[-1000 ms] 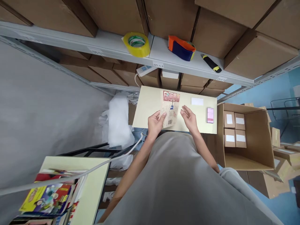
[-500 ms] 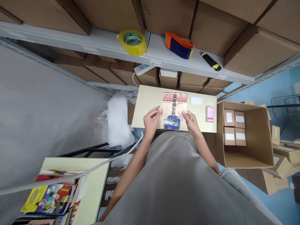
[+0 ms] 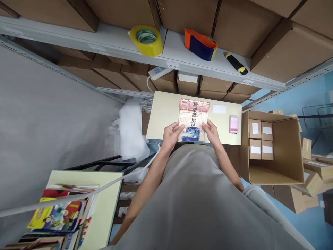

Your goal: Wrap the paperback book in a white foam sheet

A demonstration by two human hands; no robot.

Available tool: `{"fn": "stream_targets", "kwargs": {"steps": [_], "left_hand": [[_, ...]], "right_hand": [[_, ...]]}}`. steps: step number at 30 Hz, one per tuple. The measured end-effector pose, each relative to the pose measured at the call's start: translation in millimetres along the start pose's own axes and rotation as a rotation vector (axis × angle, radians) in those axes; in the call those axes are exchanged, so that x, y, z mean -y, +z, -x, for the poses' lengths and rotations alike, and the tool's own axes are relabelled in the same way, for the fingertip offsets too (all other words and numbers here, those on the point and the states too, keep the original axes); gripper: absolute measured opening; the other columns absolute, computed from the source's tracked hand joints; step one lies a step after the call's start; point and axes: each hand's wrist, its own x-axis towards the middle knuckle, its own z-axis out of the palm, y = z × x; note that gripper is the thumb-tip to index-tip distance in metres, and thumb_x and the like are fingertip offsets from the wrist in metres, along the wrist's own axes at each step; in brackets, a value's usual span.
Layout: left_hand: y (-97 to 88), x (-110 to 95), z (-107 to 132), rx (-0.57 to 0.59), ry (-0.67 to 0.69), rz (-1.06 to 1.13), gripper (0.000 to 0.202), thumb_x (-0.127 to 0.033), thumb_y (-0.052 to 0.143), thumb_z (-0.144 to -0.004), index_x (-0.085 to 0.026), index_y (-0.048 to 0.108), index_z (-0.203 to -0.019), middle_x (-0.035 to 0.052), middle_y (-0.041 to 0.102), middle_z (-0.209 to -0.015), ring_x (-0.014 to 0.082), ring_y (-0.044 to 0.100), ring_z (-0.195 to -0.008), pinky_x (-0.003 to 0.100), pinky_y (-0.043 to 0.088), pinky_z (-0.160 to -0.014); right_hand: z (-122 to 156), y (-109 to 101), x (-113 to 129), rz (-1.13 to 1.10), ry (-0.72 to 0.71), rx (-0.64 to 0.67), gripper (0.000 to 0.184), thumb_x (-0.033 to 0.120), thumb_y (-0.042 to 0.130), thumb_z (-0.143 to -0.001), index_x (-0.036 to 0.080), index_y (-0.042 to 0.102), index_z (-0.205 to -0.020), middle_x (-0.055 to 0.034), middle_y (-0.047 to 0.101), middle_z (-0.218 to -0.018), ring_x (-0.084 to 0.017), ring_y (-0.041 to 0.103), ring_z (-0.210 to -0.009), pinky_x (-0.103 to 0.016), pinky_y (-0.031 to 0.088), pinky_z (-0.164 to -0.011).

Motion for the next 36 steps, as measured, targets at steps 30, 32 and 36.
{"fn": "stream_targets", "kwargs": {"steps": [30,32,36], "left_hand": [[1.1,9.1,-2.9,-0.064,0.019,0.060,0.078,-0.075,0.105,-0.066,-0.014,0.088,-0.111,0.0163,0.090,-0.112,0.0386,0.084,-0.120,0.050,0.067,-0.110],[5.6,6.7,0.8,-0.107,0.068,-0.018,0.076,-0.075,0.101,-0.072,-0.015,0.088,-0.115,0.0153,0.090,-0.114,0.0382,0.084,-0.119,0.047,0.068,-0.105],[22.6,2.6,18.3,-0.156,0.174,-0.226,0.055,-0.061,0.095,-0.086,-0.018,0.090,-0.121,0.0080,0.089,-0.122,0.0392,0.083,-0.123,0.045,0.067,-0.108]], "right_hand": [[-2.6,1.9,-8.5,-0.004,0.053,0.074,0.080,0.084,0.090,-0.080,0.024,0.082,-0.132,-0.0128,0.086,-0.139,-0.036,0.074,-0.144,-0.055,0.057,-0.128],[-4.4,2.2,-12.6,0.048,-0.001,-0.022,0.086,0.081,0.092,-0.079,0.023,0.078,-0.142,-0.0163,0.079,-0.152,-0.038,0.065,-0.157,-0.058,0.051,-0.135],[0.9,16.7,-13.7,0.012,0.017,0.030,0.088,0.077,0.095,-0.079,0.023,0.076,-0.146,-0.0180,0.076,-0.156,-0.037,0.067,-0.156,-0.056,0.056,-0.131]]}}
